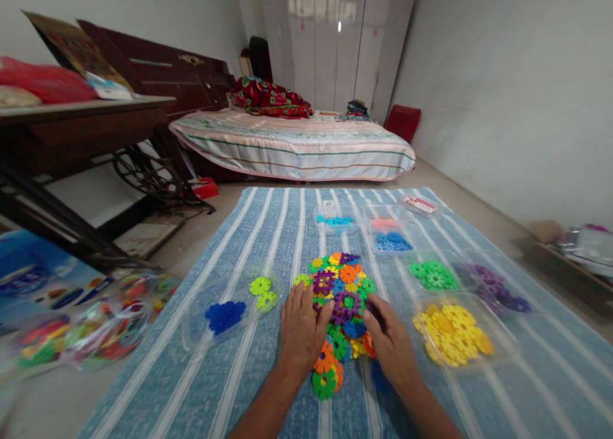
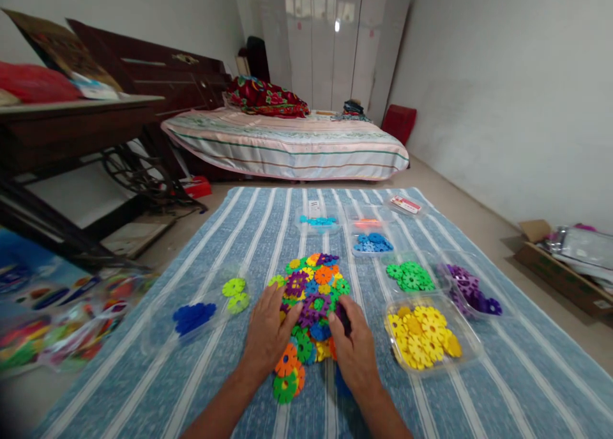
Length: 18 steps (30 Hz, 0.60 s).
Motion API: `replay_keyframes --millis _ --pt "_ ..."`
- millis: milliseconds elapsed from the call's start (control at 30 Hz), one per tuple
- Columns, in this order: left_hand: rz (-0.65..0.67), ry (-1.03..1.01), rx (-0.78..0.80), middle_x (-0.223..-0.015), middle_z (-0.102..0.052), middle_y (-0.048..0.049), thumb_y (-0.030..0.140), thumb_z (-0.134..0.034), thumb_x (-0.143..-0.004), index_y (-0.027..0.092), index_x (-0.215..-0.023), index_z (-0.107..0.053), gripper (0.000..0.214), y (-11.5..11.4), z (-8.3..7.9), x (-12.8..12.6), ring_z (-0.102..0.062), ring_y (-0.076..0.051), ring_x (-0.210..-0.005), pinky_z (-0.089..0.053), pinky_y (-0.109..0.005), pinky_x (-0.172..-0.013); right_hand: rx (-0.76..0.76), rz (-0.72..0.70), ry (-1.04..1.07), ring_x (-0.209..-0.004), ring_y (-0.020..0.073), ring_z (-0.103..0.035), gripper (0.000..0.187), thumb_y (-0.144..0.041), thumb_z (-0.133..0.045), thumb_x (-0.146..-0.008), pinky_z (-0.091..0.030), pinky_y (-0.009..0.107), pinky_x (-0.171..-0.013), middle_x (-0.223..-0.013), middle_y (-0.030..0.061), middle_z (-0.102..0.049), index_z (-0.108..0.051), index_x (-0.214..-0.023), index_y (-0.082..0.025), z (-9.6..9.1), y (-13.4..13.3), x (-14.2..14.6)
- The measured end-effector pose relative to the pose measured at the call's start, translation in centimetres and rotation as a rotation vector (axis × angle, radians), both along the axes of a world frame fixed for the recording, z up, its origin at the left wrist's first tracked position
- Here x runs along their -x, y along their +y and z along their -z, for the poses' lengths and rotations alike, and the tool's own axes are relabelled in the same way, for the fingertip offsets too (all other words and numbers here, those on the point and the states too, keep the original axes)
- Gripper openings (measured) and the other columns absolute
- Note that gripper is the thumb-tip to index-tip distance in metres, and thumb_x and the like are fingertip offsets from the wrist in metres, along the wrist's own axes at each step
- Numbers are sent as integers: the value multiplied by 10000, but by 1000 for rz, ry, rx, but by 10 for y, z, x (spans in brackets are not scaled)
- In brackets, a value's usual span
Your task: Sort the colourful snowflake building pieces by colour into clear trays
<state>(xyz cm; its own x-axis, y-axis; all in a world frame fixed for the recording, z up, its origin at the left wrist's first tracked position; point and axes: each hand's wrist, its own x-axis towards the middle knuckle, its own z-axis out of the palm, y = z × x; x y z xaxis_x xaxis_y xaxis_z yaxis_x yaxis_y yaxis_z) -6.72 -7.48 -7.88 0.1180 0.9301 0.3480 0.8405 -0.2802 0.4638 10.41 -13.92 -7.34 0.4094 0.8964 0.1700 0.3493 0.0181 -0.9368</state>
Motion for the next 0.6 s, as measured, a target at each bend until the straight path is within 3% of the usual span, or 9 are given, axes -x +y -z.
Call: replay_keyframes --millis 167,300,600 --pt "55 -115 -11 -1309 -523 -193 467 -413 -886 80 -1227 -515 526 -4 0 -14 -454 -286 -1253 -362 -481 -1066 -23 26 94 -1110 239 -574 467 -475 -512 -847 -440 396 -989 -1203 94 -620 -593 -1193 -171 -3 11 17" --pt "68 -217 -1 -1317 -523 -167 445 -428 -887 113 -1237 -509 490 -11 -3 -19 -451 -260 -1263 -358 -471 -1075 -35 9 148 -1116 243 -573 475 -474 -520 -846 -440 411 -989 -1207 91 -624 -590 -1206 -172 -4 15 17" --pt "45 -413 88 -1345 -503 -136 397 -479 -866 138 -1253 -507 467 -21 -10 -15 -436 -231 -1277 -327 -434 -1103 -28 -95 214 -1228 257 -492 506 -352 -570 -829 -379 467 -1051 -1325 92 -540 -502 -1308 -202 15 -13 7"
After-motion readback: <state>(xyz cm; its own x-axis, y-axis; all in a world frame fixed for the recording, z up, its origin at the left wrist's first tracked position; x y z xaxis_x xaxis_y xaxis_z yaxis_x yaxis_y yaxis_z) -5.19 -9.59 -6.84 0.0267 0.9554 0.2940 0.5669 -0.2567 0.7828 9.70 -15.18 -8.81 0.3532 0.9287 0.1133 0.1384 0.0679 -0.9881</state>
